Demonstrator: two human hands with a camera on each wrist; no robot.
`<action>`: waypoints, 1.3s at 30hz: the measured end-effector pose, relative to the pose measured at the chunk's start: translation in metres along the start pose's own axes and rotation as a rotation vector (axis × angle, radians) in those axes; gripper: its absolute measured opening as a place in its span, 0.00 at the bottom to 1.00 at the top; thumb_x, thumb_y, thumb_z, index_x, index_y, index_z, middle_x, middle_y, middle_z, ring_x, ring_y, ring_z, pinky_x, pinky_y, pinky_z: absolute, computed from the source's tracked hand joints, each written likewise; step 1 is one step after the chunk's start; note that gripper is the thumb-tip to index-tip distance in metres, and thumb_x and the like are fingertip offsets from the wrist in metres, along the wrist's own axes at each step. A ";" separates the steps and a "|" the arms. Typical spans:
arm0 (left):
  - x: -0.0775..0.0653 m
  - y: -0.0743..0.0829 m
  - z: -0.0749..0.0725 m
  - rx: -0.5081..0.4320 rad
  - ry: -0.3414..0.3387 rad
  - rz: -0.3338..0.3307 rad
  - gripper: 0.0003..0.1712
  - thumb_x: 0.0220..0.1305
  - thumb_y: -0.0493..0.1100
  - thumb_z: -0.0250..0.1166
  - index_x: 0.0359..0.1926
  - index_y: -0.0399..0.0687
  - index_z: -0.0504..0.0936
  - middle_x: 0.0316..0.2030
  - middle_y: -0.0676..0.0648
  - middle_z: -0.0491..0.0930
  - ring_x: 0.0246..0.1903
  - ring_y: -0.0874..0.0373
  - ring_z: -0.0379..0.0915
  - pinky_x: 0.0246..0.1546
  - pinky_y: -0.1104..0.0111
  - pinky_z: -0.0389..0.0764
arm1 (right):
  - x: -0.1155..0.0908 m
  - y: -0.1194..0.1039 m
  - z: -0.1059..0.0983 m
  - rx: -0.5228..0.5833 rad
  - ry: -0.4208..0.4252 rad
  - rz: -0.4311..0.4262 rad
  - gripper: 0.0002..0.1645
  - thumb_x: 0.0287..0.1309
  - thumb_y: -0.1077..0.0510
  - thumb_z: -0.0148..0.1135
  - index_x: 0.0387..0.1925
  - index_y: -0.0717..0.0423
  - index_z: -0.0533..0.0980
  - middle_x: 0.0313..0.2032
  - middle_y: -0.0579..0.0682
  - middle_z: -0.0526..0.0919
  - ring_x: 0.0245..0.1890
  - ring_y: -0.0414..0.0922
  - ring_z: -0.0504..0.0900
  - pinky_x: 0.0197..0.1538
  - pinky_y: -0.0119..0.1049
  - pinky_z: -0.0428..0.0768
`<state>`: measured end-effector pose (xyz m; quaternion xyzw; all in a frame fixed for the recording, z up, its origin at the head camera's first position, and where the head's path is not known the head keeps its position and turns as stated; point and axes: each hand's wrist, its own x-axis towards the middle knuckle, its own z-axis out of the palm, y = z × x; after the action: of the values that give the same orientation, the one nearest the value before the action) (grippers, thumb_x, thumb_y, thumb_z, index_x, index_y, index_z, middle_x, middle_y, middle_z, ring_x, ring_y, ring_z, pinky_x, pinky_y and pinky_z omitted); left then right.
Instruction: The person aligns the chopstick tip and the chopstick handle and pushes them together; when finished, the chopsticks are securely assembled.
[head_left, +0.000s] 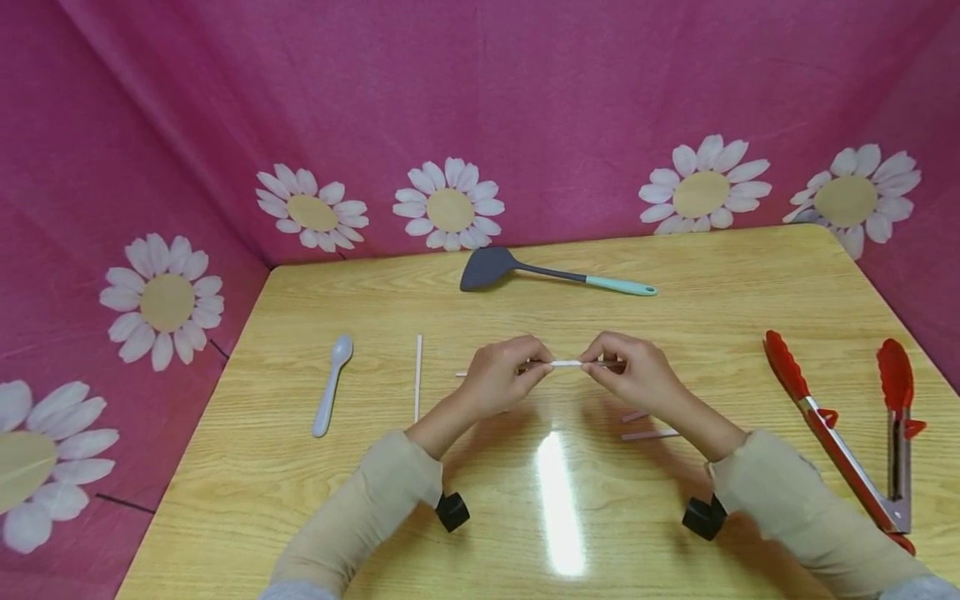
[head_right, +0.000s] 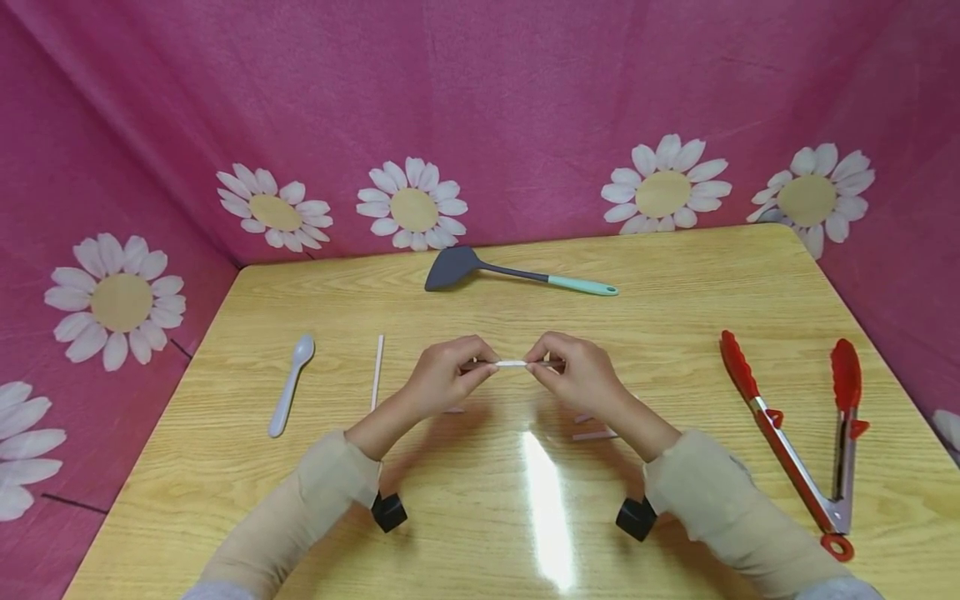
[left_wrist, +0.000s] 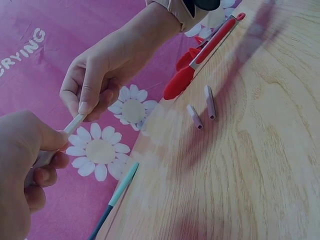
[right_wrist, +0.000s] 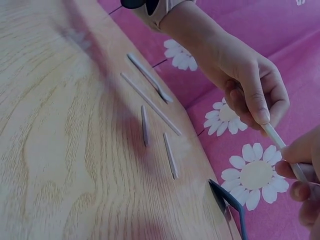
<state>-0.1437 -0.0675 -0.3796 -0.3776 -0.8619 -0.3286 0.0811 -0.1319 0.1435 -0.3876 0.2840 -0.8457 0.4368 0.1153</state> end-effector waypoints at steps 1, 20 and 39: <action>0.000 0.000 0.000 -0.001 0.001 -0.001 0.03 0.58 0.40 0.61 0.31 0.45 0.78 0.27 0.52 0.77 0.24 0.65 0.70 0.26 0.78 0.69 | 0.000 0.000 0.000 -0.002 0.001 -0.003 0.09 0.46 0.71 0.63 0.26 0.55 0.76 0.17 0.41 0.68 0.15 0.33 0.59 0.17 0.28 0.61; 0.000 0.002 0.003 0.182 -0.076 -0.006 0.06 0.60 0.43 0.60 0.36 0.49 0.81 0.29 0.56 0.76 0.26 0.67 0.69 0.26 0.77 0.69 | 0.000 0.007 -0.004 -0.125 -0.050 -0.078 0.09 0.45 0.68 0.65 0.27 0.52 0.77 0.21 0.39 0.75 0.18 0.32 0.64 0.20 0.28 0.65; -0.024 -0.019 -0.019 0.338 -0.070 0.005 0.03 0.55 0.39 0.64 0.32 0.48 0.83 0.30 0.53 0.76 0.32 0.61 0.69 0.29 0.73 0.72 | -0.007 0.016 -0.017 -0.149 -0.154 -0.020 0.08 0.50 0.67 0.61 0.32 0.54 0.78 0.29 0.47 0.80 0.23 0.33 0.71 0.23 0.28 0.71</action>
<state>-0.1422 -0.1034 -0.3840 -0.3719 -0.9062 -0.1655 0.1140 -0.1366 0.1675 -0.3915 0.3160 -0.8792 0.3485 0.0751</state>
